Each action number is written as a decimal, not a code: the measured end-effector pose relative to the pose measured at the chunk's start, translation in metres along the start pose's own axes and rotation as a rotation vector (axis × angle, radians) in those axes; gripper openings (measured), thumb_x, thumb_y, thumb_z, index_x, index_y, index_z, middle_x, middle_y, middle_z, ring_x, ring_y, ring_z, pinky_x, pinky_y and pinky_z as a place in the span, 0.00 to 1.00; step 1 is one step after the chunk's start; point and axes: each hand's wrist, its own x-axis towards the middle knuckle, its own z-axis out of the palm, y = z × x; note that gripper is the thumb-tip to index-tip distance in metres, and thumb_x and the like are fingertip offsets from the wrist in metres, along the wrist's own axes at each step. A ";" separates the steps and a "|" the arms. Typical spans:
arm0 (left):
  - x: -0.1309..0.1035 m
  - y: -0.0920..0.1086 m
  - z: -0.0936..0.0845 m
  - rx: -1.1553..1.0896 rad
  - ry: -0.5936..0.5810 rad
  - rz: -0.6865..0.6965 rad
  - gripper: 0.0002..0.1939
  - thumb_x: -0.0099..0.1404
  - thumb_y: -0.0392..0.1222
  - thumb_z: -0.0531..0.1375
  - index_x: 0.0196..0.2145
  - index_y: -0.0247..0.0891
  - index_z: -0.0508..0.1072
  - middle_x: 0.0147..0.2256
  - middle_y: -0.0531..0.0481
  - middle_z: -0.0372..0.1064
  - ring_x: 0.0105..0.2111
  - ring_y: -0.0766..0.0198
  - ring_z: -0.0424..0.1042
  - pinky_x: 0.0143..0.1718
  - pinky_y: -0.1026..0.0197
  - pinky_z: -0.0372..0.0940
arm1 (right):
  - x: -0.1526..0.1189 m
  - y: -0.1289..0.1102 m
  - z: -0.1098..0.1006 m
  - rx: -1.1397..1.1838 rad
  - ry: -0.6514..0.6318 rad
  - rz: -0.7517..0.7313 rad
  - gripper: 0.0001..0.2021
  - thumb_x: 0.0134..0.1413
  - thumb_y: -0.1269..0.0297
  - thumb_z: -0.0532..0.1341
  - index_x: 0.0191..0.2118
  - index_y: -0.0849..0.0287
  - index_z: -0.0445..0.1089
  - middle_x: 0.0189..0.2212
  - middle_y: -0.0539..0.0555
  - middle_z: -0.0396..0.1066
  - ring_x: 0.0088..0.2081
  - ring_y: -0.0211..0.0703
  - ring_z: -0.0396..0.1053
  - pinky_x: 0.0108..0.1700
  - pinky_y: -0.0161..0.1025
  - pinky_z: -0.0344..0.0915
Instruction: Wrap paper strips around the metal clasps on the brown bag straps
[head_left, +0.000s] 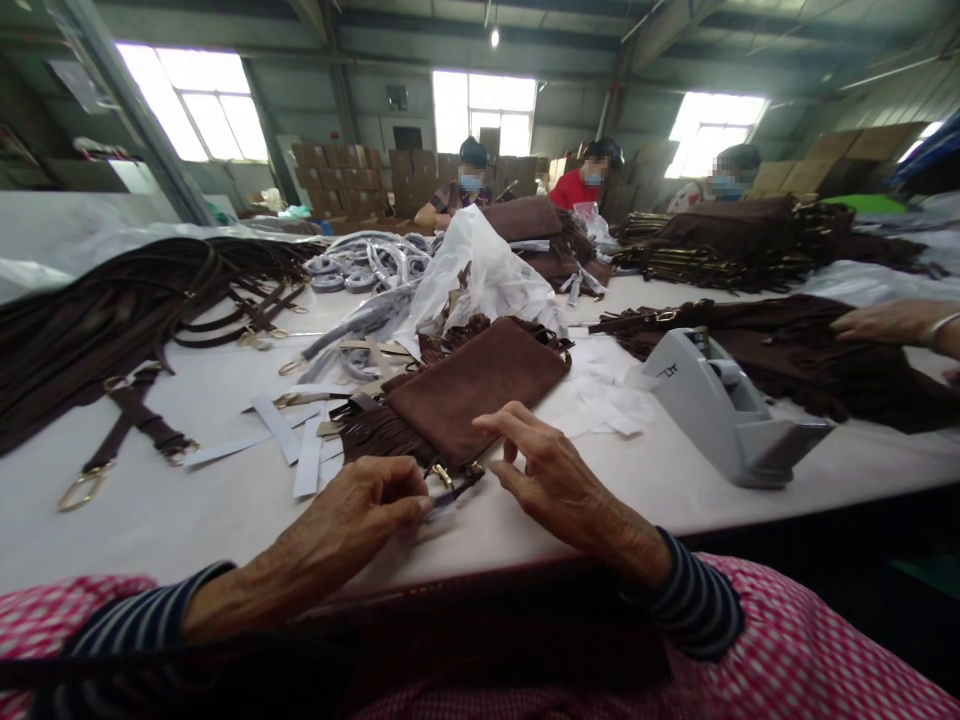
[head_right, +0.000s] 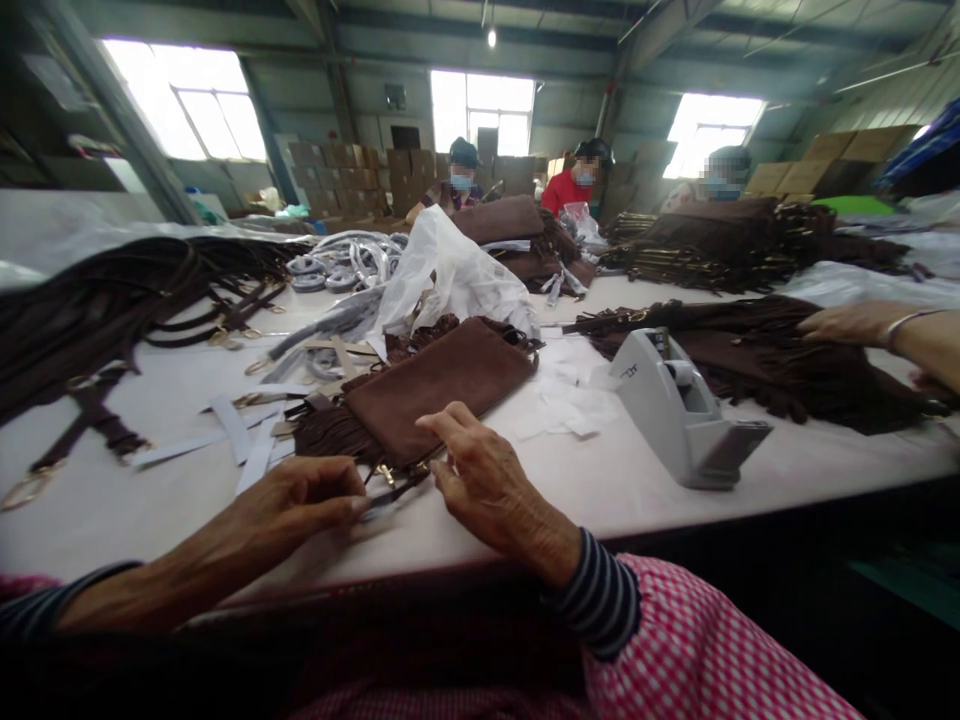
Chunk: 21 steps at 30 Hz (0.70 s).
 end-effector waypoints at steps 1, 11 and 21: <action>0.000 0.000 0.001 -0.017 0.011 -0.010 0.09 0.62 0.44 0.59 0.29 0.37 0.73 0.27 0.53 0.73 0.30 0.60 0.69 0.34 0.60 0.59 | 0.000 0.004 -0.001 -0.046 -0.016 -0.008 0.23 0.53 0.81 0.58 0.54 0.56 0.67 0.46 0.53 0.66 0.40 0.39 0.68 0.47 0.38 0.65; 0.004 0.020 0.026 -0.202 0.161 -0.035 0.11 0.58 0.47 0.62 0.24 0.38 0.70 0.21 0.56 0.66 0.24 0.64 0.65 0.28 0.62 0.59 | 0.009 0.022 0.017 0.026 -0.015 -0.044 0.17 0.47 0.84 0.59 0.41 0.59 0.69 0.38 0.50 0.66 0.36 0.36 0.68 0.42 0.34 0.65; 0.021 0.018 0.038 -0.454 0.277 -0.187 0.19 0.51 0.55 0.67 0.26 0.39 0.65 0.17 0.59 0.62 0.16 0.72 0.56 0.18 0.69 0.48 | 0.002 0.022 0.033 0.578 0.019 0.253 0.11 0.47 0.76 0.61 0.38 0.59 0.72 0.32 0.49 0.73 0.25 0.34 0.67 0.25 0.31 0.64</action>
